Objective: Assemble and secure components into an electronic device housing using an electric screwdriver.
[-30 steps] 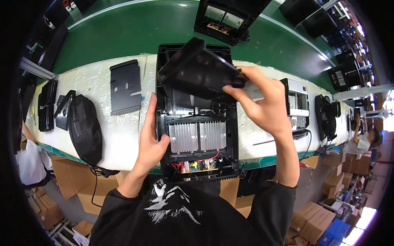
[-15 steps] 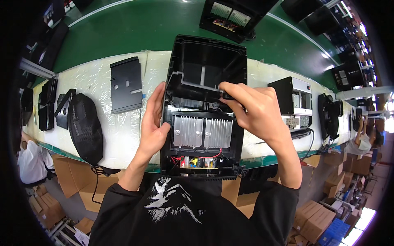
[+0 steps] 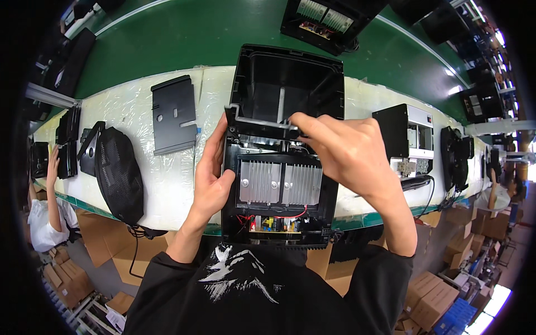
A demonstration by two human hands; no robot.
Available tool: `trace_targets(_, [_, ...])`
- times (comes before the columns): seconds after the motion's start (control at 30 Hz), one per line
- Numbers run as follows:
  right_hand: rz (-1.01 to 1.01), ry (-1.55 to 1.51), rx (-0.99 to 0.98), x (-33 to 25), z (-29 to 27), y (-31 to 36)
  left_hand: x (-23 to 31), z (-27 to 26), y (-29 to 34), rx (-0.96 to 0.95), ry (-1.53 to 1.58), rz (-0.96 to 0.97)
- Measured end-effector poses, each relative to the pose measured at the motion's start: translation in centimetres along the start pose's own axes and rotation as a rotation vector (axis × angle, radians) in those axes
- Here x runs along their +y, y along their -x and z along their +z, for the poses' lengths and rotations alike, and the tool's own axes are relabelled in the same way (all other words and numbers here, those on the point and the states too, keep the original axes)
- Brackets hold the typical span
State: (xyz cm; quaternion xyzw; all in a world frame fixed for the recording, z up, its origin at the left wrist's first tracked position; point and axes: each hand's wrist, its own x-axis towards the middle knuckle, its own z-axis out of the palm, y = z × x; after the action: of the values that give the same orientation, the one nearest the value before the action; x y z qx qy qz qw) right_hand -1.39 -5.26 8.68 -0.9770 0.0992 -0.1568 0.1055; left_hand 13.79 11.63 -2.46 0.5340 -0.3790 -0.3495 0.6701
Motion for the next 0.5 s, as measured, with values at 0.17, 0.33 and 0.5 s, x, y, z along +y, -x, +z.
trace_targets(0.17, [0.073, 0.0, -0.122, 1.2, 3.8, 0.1, 0.5, 0.8, -0.2, 0.008, -0.022, -0.008])
trace_targets(0.33, [0.063, -0.043, -0.214, 0.8, 2.5, 0.8, 0.8, 1.2, -0.3, 0.052, -0.009, -0.016])
trace_targets(0.5, [0.107, -0.108, -0.145, 1.2, 2.8, 1.6, 0.7, 1.4, -0.5, 0.064, 0.003, -0.019])
